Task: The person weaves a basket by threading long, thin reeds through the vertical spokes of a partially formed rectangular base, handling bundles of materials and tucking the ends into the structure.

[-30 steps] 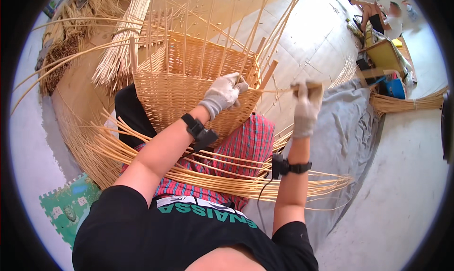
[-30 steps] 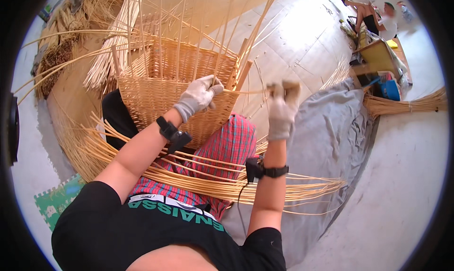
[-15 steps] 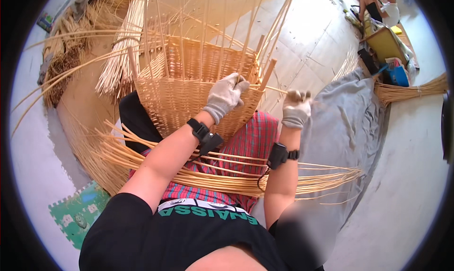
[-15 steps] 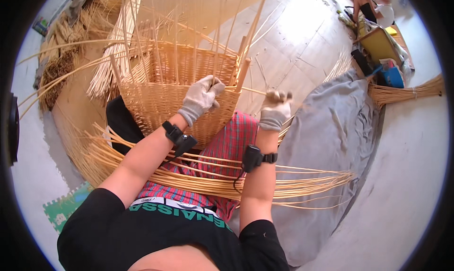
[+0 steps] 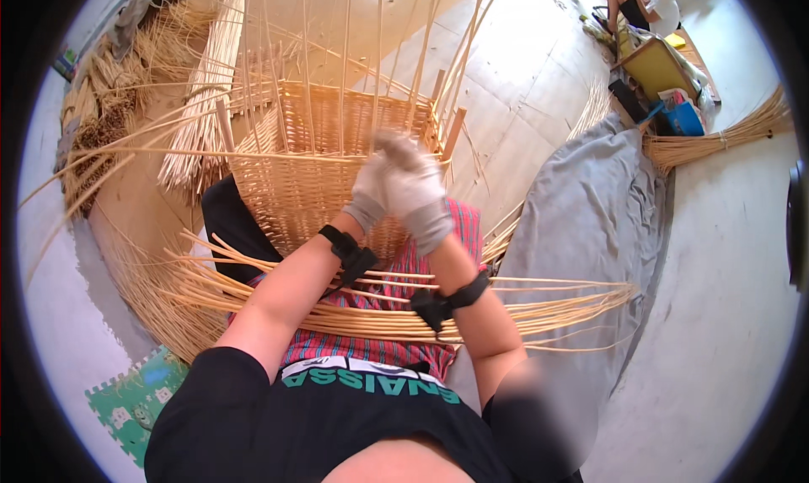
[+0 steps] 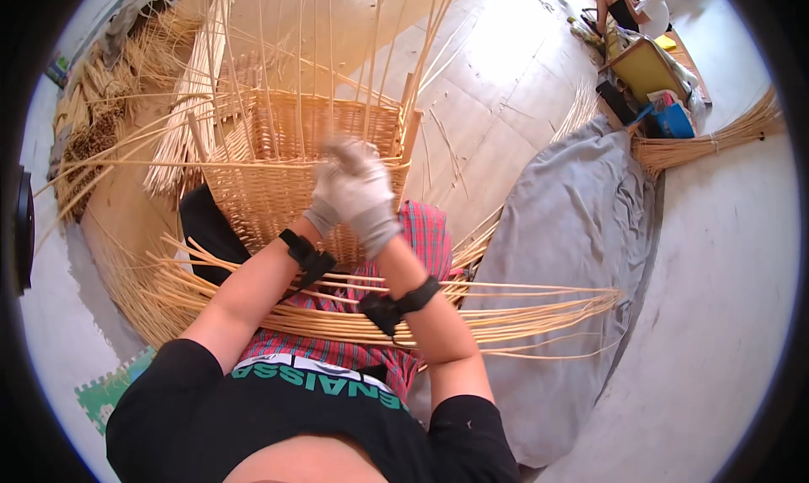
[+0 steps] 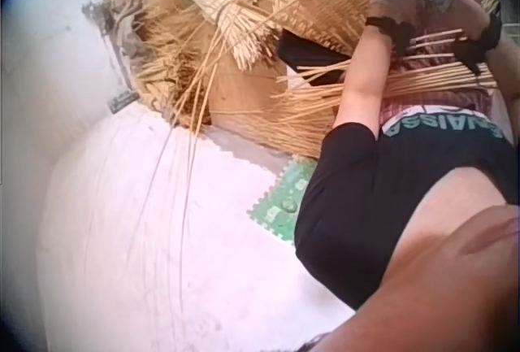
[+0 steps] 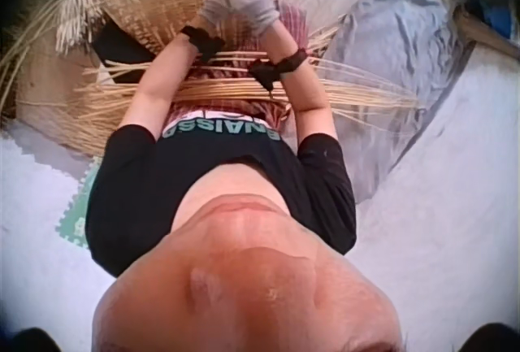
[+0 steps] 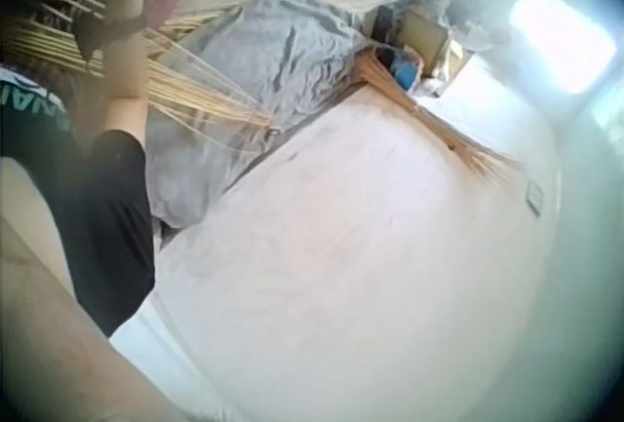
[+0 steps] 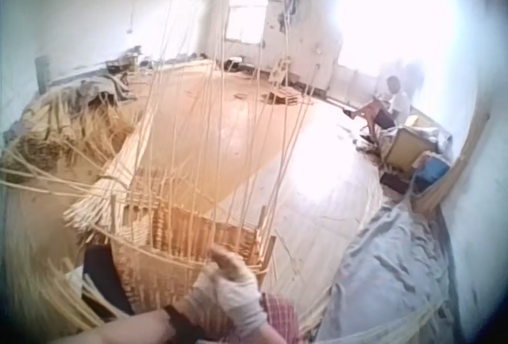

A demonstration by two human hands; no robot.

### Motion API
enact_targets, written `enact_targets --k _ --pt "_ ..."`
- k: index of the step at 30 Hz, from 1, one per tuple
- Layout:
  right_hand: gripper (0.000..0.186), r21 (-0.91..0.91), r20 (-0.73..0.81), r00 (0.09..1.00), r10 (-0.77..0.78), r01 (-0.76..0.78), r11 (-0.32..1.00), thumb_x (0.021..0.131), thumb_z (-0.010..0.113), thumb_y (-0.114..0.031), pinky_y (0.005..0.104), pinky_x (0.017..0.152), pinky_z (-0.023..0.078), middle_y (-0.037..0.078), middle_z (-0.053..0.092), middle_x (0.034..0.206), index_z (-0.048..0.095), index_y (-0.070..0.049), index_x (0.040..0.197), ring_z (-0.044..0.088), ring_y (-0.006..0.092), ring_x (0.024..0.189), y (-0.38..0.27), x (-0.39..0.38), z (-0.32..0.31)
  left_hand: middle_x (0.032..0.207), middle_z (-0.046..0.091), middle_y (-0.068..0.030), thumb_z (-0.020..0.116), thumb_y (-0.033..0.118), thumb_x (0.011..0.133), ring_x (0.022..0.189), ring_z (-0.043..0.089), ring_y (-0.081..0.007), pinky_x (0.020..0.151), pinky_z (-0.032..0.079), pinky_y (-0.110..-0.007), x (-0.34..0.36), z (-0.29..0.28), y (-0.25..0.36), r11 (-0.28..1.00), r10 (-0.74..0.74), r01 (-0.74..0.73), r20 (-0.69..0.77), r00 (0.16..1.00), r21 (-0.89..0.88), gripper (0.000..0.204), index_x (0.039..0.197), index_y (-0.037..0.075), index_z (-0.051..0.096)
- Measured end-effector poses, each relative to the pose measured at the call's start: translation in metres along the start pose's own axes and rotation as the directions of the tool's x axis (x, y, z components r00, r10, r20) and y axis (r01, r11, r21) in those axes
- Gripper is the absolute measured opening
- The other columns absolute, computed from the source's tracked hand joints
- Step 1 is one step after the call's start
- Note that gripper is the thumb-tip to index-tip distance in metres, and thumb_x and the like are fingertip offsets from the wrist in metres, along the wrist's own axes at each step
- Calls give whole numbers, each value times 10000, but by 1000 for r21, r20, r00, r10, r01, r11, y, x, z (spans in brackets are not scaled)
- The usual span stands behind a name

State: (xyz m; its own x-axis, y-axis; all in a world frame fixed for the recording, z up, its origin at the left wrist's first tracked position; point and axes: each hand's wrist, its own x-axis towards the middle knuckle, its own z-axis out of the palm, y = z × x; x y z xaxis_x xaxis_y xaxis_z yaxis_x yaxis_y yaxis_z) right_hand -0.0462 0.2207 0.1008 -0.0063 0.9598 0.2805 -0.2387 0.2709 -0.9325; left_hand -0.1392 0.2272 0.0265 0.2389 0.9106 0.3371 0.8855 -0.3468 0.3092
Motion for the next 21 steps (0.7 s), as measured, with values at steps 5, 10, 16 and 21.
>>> enact_targets --k 5,10,16,21 --pt "384 -394 -80 978 190 -206 896 848 811 -140 289 904 522 39 669 973 641 -56 1181 636 149 957 -26 25 -74 1372 612 -98 576 230 1062 1061 674 -158 831 606 -298 -23 -48 11 36 -231 329 313 921 -944 393 1382 5 540" --pt "443 -689 26 884 467 -323 649 752 901 -186 273 809 537 70 618 974 601 -19 1032 607 146 877 -15 11 -101 1168 699 -111 571 130 1054 973 704 -172 803 617 -300 -49 -73 -31 -29 -319 162 162 934 -986 234 1255 9 583" --pt "346 -832 -155 985 76 -172 528 753 863 -153 445 803 504 157 583 966 613 -46 967 616 320 882 14 -3 -73 1080 710 -134 623 94 1013 979 696 -209 831 585 -303 69 -103 17 426 -129 117 68 989 -897 225 1221 12 593" --pt "238 -815 -297 925 -238 -116 567 874 683 -31 443 817 522 156 632 1009 585 -37 1091 621 349 890 33 -7 -39 1429 570 -208 665 90 964 1337 550 -298 1095 458 -372 120 -76 56 670 161 -184 -102 982 -719 593 1507 51 432"
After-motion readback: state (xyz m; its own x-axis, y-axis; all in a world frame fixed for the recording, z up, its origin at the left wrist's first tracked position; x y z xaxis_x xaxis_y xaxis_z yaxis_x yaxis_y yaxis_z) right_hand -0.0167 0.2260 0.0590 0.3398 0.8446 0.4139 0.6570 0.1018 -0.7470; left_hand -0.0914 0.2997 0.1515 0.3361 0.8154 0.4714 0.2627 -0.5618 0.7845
